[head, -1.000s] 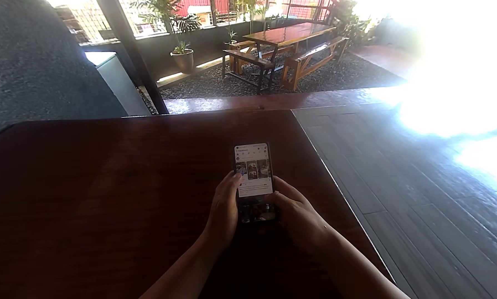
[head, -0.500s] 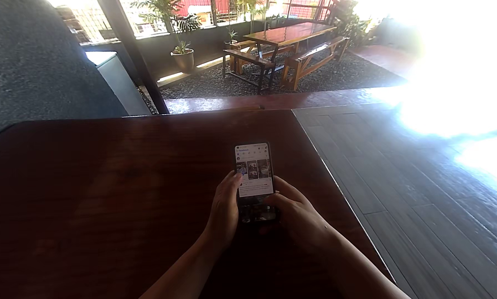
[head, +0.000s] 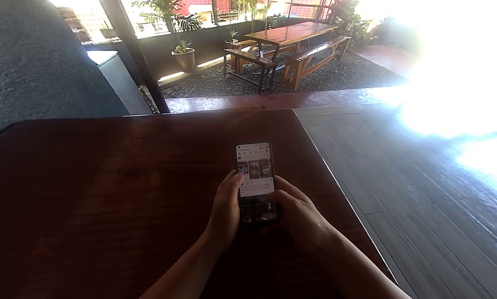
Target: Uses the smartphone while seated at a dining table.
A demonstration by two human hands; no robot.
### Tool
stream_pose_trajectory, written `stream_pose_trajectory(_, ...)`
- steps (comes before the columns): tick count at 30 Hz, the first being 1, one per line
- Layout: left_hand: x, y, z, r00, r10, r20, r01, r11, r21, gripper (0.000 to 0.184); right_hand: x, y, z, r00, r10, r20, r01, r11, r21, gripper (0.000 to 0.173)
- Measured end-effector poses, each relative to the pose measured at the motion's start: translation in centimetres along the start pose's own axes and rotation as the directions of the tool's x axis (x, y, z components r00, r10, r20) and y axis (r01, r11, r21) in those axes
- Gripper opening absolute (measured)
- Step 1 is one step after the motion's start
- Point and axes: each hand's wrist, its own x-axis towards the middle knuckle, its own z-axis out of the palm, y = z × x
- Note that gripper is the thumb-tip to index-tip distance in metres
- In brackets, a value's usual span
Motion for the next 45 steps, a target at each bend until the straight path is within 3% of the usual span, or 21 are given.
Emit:
stream_pose_trajectory(30,-0.17,-0.04,-0.03,0.999,-0.04,-0.021,0.041,0.999,0.011,0.053,0.03,0.11,0.05,1.0,0.004,-0.028,-0.004,1.0,-0.014,0.032)
stream_pose_trajectory(38,-0.21,0.15,0.06,1.0,-0.015,-0.012,0.015,1.0,0.015,0.05,0.06,0.09,0.11,0.999,0.012,-0.04,-0.012,1.0,-0.021,0.04)
stream_pose_trajectory(45,-0.16,0.22,-0.03,1.0,0.013,0.026,-0.013,1.0,0.002,0.047,0.09,0.15,0.01,1.0,-0.002,-0.012,0.002,1.0,-0.01,0.035)
